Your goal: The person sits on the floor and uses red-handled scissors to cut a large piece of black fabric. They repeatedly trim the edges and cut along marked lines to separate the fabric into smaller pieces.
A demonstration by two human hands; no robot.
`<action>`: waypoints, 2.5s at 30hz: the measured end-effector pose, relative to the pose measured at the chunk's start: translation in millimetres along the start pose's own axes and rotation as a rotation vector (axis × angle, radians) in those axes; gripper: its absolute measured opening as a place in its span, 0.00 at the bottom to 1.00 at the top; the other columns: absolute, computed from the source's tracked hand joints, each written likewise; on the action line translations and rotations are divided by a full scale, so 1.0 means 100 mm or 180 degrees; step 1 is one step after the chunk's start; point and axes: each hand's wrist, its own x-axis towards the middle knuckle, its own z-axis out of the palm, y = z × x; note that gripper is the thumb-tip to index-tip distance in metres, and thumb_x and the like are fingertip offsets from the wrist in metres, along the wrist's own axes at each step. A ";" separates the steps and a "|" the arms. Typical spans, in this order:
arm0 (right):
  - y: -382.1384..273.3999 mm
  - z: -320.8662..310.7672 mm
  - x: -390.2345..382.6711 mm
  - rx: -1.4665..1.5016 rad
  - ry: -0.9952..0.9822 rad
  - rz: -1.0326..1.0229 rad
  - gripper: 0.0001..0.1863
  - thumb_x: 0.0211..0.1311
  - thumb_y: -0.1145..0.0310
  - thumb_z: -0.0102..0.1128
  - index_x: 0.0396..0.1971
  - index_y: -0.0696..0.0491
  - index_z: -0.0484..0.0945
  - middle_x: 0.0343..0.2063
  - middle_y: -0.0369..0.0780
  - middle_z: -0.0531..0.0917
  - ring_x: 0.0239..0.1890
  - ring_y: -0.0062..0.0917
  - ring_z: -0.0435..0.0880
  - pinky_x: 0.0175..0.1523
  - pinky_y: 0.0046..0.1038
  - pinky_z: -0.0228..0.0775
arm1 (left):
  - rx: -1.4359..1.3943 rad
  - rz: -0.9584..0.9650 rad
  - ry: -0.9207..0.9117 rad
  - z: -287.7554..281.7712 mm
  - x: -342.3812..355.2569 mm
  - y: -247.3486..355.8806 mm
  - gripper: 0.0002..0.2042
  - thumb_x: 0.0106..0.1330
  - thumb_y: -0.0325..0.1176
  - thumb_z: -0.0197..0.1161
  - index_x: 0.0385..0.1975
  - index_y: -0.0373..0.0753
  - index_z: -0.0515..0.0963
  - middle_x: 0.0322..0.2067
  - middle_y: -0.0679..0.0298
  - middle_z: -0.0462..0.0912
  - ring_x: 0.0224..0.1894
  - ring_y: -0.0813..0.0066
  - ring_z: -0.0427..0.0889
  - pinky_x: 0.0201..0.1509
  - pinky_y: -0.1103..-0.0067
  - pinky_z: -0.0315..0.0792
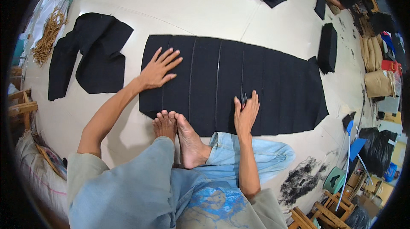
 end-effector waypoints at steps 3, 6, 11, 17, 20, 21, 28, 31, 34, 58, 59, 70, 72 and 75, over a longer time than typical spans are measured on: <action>-0.18 -0.03 -0.19 0.0393 0.0279 0.0197 0.23 0.77 0.53 0.51 0.32 0.61 0.70 0.50 0.55 0.76 0.55 0.43 0.74 0.61 0.45 0.63 | -0.0255 -0.0372 0.0125 -0.01 -0.24 0.17 0.27 0.76 0.48 0.50 0.71 0.44 0.65 0.74 0.58 0.58 0.77 0.57 0.52 0.81 0.54 0.38; -0.44 -0.09 -0.04 0.1745 0.0010 0.0898 0.27 0.79 0.47 0.45 0.25 0.54 0.68 0.27 0.40 0.76 0.28 0.24 0.74 0.35 0.29 0.68 | -0.0750 -0.0472 0.0717 -0.13 0.17 0.36 0.25 0.76 0.44 0.54 0.69 0.40 0.67 0.71 0.55 0.64 0.75 0.55 0.57 0.80 0.56 0.45; -0.77 0.14 0.78 0.3745 -0.1267 0.2179 0.27 0.79 0.43 0.41 0.28 0.49 0.71 0.17 0.27 0.65 0.15 0.10 0.57 0.18 0.17 0.46 | -0.1001 -0.0694 0.1166 0.05 1.38 0.48 0.30 0.69 0.46 0.64 0.64 0.33 0.68 0.62 0.47 0.74 0.68 0.53 0.68 0.70 0.54 0.59; -0.82 0.49 1.52 0.4410 -0.1688 0.2396 0.23 0.79 0.49 0.46 0.38 0.55 0.78 0.17 0.27 0.66 0.12 0.09 0.55 0.14 0.14 0.44 | -0.1290 -0.1548 -0.0100 -0.01 1.84 0.41 0.19 0.57 0.46 0.74 0.40 0.38 0.81 0.37 0.57 0.86 0.48 0.57 0.82 0.54 0.56 0.66; -0.83 0.58 1.67 0.4627 -0.1955 0.2493 0.22 0.79 0.51 0.45 0.38 0.55 0.78 0.17 0.27 0.65 0.12 0.09 0.55 0.14 0.14 0.45 | -0.1690 -0.1501 -0.0114 0.02 1.83 0.30 0.13 0.55 0.44 0.74 0.32 0.42 0.84 0.30 0.60 0.87 0.40 0.58 0.85 0.51 0.58 0.69; -0.85 0.61 1.69 0.4525 -0.1986 0.2467 0.22 0.79 0.52 0.45 0.37 0.55 0.78 0.16 0.27 0.65 0.12 0.08 0.54 0.14 0.14 0.45 | -0.1874 -0.1526 -0.0178 0.01 1.82 0.27 0.13 0.55 0.44 0.73 0.32 0.42 0.84 0.31 0.60 0.87 0.40 0.59 0.85 0.52 0.58 0.69; -0.85 0.67 1.67 0.4668 -0.2007 0.2225 0.22 0.78 0.51 0.46 0.36 0.55 0.77 0.16 0.27 0.65 0.11 0.09 0.55 0.14 0.15 0.44 | -0.2166 -0.1648 -0.0184 0.01 1.79 0.25 0.16 0.59 0.47 0.70 0.37 0.41 0.85 0.31 0.59 0.88 0.40 0.62 0.86 0.56 0.60 0.63; -0.84 0.66 1.65 0.4810 -0.1940 0.2305 0.22 0.78 0.51 0.46 0.36 0.55 0.77 0.15 0.27 0.65 0.11 0.09 0.55 0.14 0.15 0.44 | -0.2100 -0.1745 -0.0396 -0.01 1.84 0.28 0.16 0.61 0.47 0.69 0.40 0.43 0.87 0.33 0.59 0.89 0.41 0.62 0.86 0.57 0.59 0.61; -0.80 0.66 1.68 0.4842 -0.1954 0.2369 0.22 0.78 0.51 0.46 0.36 0.56 0.77 0.15 0.27 0.65 0.11 0.09 0.55 0.14 0.15 0.44 | -0.2121 -0.1781 -0.0251 -0.01 1.83 0.34 0.15 0.62 0.47 0.69 0.42 0.45 0.87 0.34 0.60 0.89 0.42 0.61 0.86 0.59 0.60 0.61; -0.82 0.68 1.74 0.4772 -0.2039 0.2515 0.21 0.78 0.52 0.47 0.36 0.55 0.76 0.15 0.27 0.65 0.11 0.08 0.55 0.13 0.14 0.43 | -0.2385 -0.1978 0.0088 0.05 1.75 0.40 0.13 0.64 0.44 0.68 0.44 0.47 0.89 0.39 0.58 0.90 0.45 0.62 0.87 0.65 0.63 0.69; -0.82 0.68 1.74 0.4775 -0.2034 0.2523 0.21 0.78 0.52 0.47 0.36 0.55 0.75 0.15 0.27 0.65 0.11 0.09 0.54 0.13 0.14 0.43 | -0.2354 -0.1957 0.0127 0.05 1.75 0.40 0.13 0.64 0.44 0.68 0.44 0.47 0.89 0.39 0.58 0.91 0.45 0.62 0.87 0.64 0.63 0.69; -0.84 0.75 1.83 0.4552 -0.1897 0.2578 0.19 0.79 0.55 0.47 0.30 0.52 0.73 0.14 0.27 0.64 0.11 0.10 0.55 0.14 0.15 0.44 | -0.2151 -0.1560 0.0215 0.09 1.69 0.39 0.12 0.66 0.43 0.67 0.44 0.47 0.89 0.41 0.59 0.90 0.43 0.64 0.87 0.65 0.64 0.66; -0.84 0.76 1.75 0.4895 -0.1567 0.2365 0.20 0.79 0.54 0.46 0.32 0.53 0.74 0.14 0.27 0.64 0.12 0.09 0.56 0.14 0.15 0.45 | -0.2329 -0.1648 0.0135 0.10 1.72 0.36 0.14 0.67 0.46 0.65 0.45 0.47 0.88 0.42 0.59 0.90 0.45 0.64 0.87 0.63 0.63 0.65; -0.82 0.55 1.54 0.4865 -0.1122 0.2090 0.22 0.80 0.52 0.44 0.35 0.55 0.76 0.15 0.27 0.64 0.12 0.09 0.56 0.15 0.15 0.46 | -0.1850 -0.1557 0.0190 0.09 1.77 0.39 0.20 0.66 0.53 0.63 0.48 0.47 0.87 0.45 0.58 0.89 0.49 0.61 0.86 0.60 0.61 0.67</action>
